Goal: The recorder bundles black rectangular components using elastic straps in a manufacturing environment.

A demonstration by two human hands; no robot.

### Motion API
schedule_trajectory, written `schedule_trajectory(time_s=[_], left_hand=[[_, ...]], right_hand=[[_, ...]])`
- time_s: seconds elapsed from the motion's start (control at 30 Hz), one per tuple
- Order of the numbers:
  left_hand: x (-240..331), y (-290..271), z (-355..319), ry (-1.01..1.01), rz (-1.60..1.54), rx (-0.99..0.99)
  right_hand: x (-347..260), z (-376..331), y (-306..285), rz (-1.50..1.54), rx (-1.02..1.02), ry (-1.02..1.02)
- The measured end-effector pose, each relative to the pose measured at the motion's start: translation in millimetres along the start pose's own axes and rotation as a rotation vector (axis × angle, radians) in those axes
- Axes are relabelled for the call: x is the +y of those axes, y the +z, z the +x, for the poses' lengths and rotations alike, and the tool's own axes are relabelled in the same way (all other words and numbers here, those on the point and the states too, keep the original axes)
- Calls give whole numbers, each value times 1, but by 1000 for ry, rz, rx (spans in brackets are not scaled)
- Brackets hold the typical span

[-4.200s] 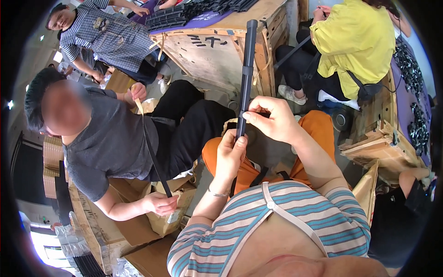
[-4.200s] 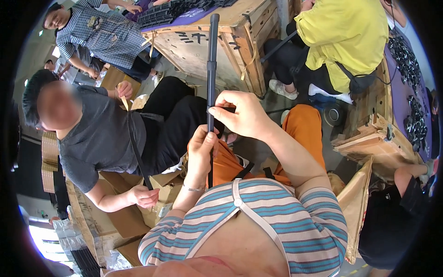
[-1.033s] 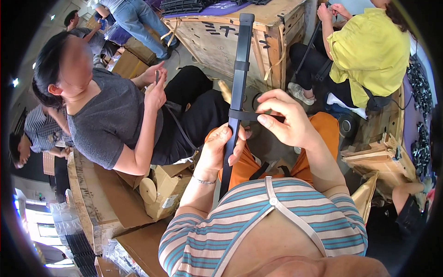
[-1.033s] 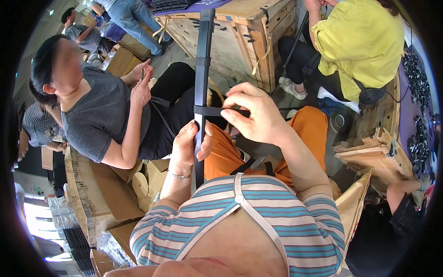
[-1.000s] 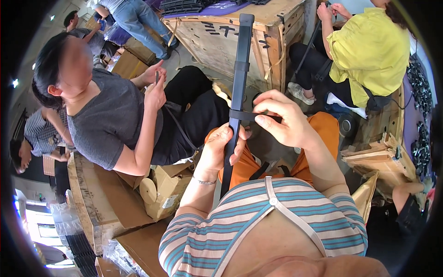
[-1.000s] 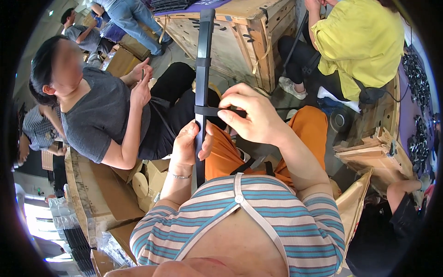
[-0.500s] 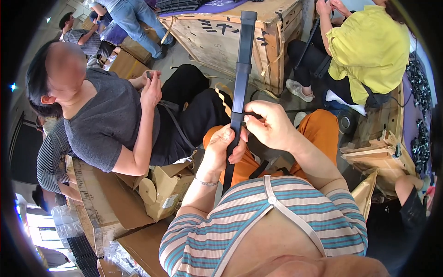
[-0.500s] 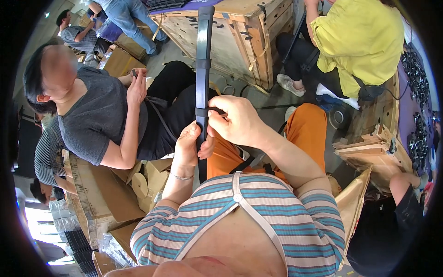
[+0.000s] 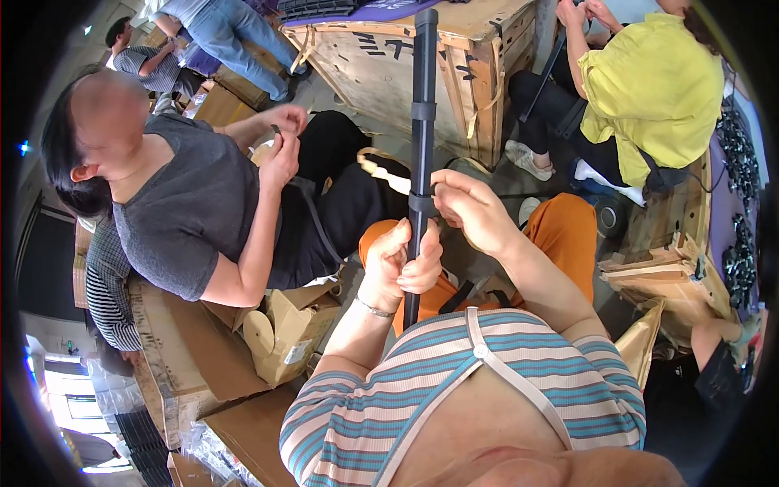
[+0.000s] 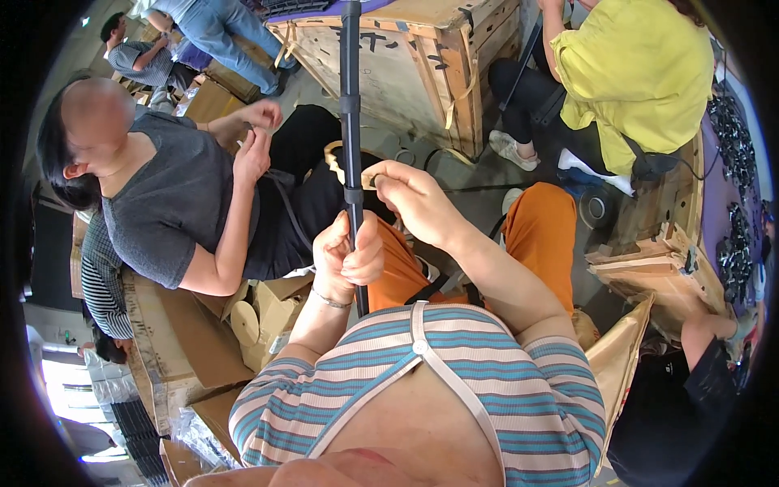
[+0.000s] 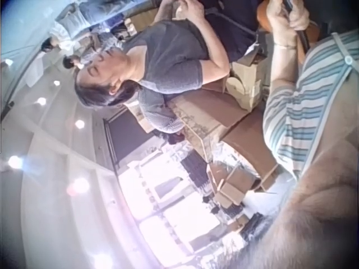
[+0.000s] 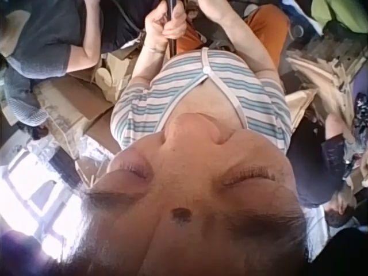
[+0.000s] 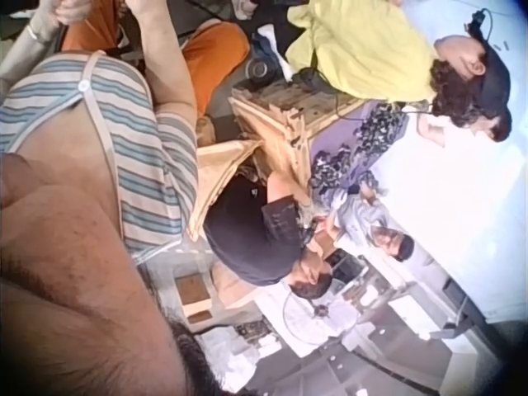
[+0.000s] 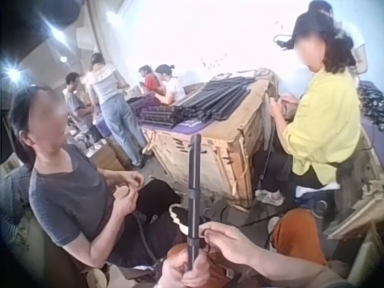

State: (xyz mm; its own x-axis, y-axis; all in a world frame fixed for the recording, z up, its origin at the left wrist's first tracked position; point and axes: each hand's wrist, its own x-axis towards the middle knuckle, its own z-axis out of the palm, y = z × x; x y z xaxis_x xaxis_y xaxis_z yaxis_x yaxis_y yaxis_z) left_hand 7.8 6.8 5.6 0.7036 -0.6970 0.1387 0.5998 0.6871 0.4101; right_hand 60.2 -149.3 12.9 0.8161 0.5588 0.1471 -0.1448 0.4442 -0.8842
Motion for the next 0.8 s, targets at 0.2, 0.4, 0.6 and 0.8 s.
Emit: schedule_trajectory(time_s=[0.2, 0.4, 0.6, 0.8], left_hand=[[-1, -8, -1, -16, -55, -11], [-2, -8, 3, -30, -123, 31], [3, -14, 3, -50, -84, -28], [-3, -5, 6, -26, 68, 96]], right_hand=[[-8, -1, 15, -86, -6, -110], [-13, 1, -6, 54, -143, 19], [-12, 4, -1, -2, -94, 89], [-7, -6, -19, 92, -117, 124]])
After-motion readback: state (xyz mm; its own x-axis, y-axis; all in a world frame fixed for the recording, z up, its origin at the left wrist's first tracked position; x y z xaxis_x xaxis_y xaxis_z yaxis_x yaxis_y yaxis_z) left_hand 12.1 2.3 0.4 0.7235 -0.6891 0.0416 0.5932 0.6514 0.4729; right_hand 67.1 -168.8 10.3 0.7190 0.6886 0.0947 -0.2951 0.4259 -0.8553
